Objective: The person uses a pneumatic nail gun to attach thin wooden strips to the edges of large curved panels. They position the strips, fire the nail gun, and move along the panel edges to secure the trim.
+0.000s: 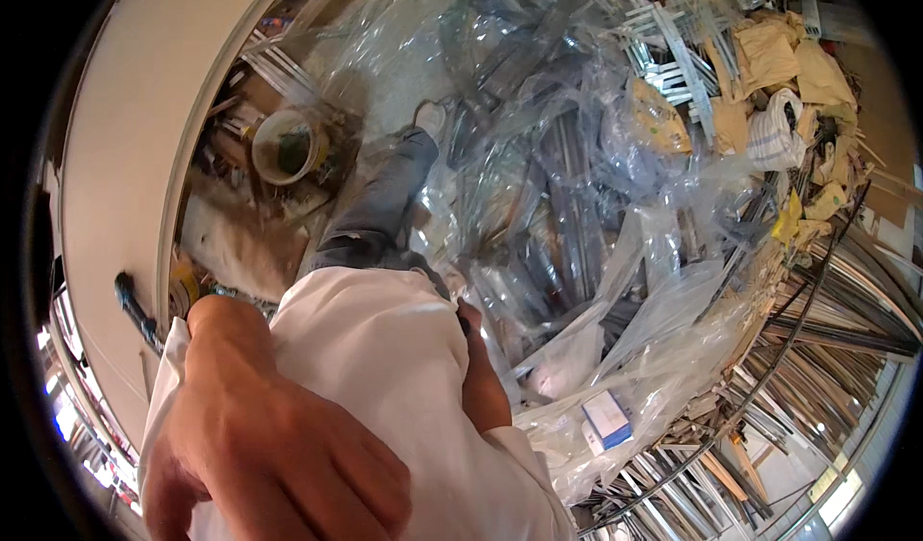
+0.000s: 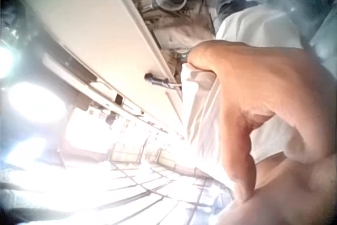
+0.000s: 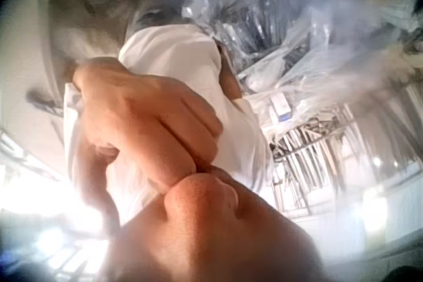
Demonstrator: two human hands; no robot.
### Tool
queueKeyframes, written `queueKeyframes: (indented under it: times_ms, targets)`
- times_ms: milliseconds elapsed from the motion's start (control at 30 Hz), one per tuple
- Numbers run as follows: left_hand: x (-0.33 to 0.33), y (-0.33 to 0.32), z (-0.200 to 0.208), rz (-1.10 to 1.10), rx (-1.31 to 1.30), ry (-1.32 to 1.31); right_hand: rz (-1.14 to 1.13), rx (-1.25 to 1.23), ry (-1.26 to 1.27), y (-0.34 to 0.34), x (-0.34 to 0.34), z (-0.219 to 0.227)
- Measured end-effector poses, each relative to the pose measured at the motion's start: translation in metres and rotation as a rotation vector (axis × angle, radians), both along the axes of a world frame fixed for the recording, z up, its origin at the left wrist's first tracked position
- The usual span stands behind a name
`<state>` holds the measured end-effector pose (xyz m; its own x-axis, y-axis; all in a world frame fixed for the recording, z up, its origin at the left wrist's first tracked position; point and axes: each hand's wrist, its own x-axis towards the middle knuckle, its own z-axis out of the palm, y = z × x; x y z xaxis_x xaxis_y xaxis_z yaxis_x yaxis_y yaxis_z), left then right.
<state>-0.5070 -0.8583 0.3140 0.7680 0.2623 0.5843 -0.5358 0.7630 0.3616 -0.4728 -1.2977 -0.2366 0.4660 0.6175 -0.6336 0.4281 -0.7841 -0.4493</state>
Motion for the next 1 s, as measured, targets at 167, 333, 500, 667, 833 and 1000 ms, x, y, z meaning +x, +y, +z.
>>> queueKeyframes:
  times_ms: [167,333,500,667,833,1000]
  targets:
    - [0.095,0.101,-0.014,-0.097,0.052,-0.03,-0.403,-0.07,0.161,0.073,0.106,0.036]
    - [0.182,0.165,-0.004,-0.024,-0.065,-0.023,-1.202,0.076,0.408,0.173,0.229,0.078]
    - [0.271,0.233,0.018,-0.162,-0.225,-0.015,-1.419,0.13,0.498,0.261,0.336,0.096]
    - [0.36,0.304,0.013,-0.236,-0.14,-0.019,-1.18,0.103,0.503,0.317,0.396,0.073]
    - [0.466,0.369,0.007,-0.05,-0.045,-0.068,-0.494,-0.107,0.225,0.372,0.484,0.042]
    - [0.583,0.444,0.027,-0.076,-0.076,-0.077,-0.76,-0.13,0.374,0.453,0.643,0.046]
